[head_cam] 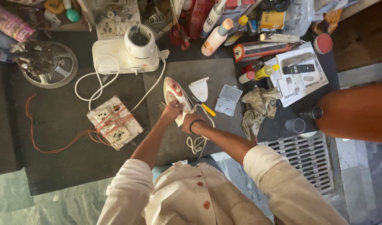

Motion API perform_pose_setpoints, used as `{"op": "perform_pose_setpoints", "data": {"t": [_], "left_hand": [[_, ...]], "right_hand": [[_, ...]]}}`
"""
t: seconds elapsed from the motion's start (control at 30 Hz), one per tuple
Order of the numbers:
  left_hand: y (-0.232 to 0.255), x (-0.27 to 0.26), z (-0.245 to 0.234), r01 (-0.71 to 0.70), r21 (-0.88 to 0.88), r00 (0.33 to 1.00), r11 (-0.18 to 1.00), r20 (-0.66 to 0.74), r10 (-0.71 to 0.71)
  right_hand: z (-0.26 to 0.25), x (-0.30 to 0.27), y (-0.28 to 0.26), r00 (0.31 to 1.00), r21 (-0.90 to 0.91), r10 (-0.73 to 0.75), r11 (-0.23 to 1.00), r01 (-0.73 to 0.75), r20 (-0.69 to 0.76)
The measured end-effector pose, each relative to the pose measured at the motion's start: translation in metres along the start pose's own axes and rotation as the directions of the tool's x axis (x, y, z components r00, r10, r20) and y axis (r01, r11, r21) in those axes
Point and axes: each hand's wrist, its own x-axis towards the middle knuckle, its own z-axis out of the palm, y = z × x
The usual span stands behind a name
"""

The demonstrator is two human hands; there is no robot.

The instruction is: The person disassembles a white electric iron on a cluttered workbench using a screwdriver and pliers. They remove the bottom plate, manipulate the internal components and cord, and then reassemble the iron by screwing the plate back on.

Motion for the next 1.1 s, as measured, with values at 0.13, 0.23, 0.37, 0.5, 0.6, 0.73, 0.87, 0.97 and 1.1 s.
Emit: {"op": "perform_pose_setpoints", "data": {"t": [0.13, 0.23, 0.37, 0.5, 0.6, 0.73, 0.87, 0.97, 1.1], "left_hand": [[0.0, -0.001, 0.001, 0.015, -0.007, 1.0, 1.0, 0.017, -0.014], [0.003, -0.002, -0.003, 0.026, 0.015, 0.999, 1.0, 0.02, -0.026], [0.005, -0.002, -0.003, 0.025, 0.063, 1.0, 0.998, 0.017, -0.026], [0.001, 0.002, -0.002, 0.035, 0.079, 0.999, 0.996, 0.02, -0.037], [-0.005, 0.006, 0.002, 0.043, -0.017, 0.999, 0.999, 0.031, -0.042], [-0.011, 0.011, 0.002, 0.058, -0.105, 0.997, 0.993, 0.055, -0.052], [-0.013, 0.013, 0.003, 0.049, -0.097, 0.998, 0.994, 0.055, -0.044], [-0.015, 0.012, 0.002, 0.042, -0.134, 0.997, 0.99, 0.066, -0.033], [-0.02, 0.019, 0.003, 0.064, -0.112, 0.996, 0.992, 0.067, -0.057]], "right_hand": [[0.006, 0.007, 0.012, 0.995, -0.059, -0.088, 0.995, 0.085, -0.038], [0.006, 0.005, 0.016, 0.99, -0.092, -0.128, 0.988, 0.123, -0.055], [-0.008, -0.014, 0.007, 0.99, -0.158, -0.142, 0.978, 0.137, -0.022], [-0.021, -0.032, -0.005, 0.976, -0.261, -0.22, 0.942, 0.211, -0.004], [-0.018, -0.041, -0.008, 0.931, -0.445, -0.364, 0.829, 0.339, 0.029], [0.0, -0.046, -0.005, 0.858, -0.614, -0.51, 0.659, 0.433, 0.058], [0.014, -0.038, 0.004, 0.811, -0.694, -0.579, 0.553, 0.461, 0.077], [0.01, -0.028, 0.008, 0.866, -0.637, -0.5, 0.661, 0.396, 0.019], [0.022, -0.017, 0.031, 0.935, -0.339, -0.335, 0.899, 0.279, -0.12]]}}
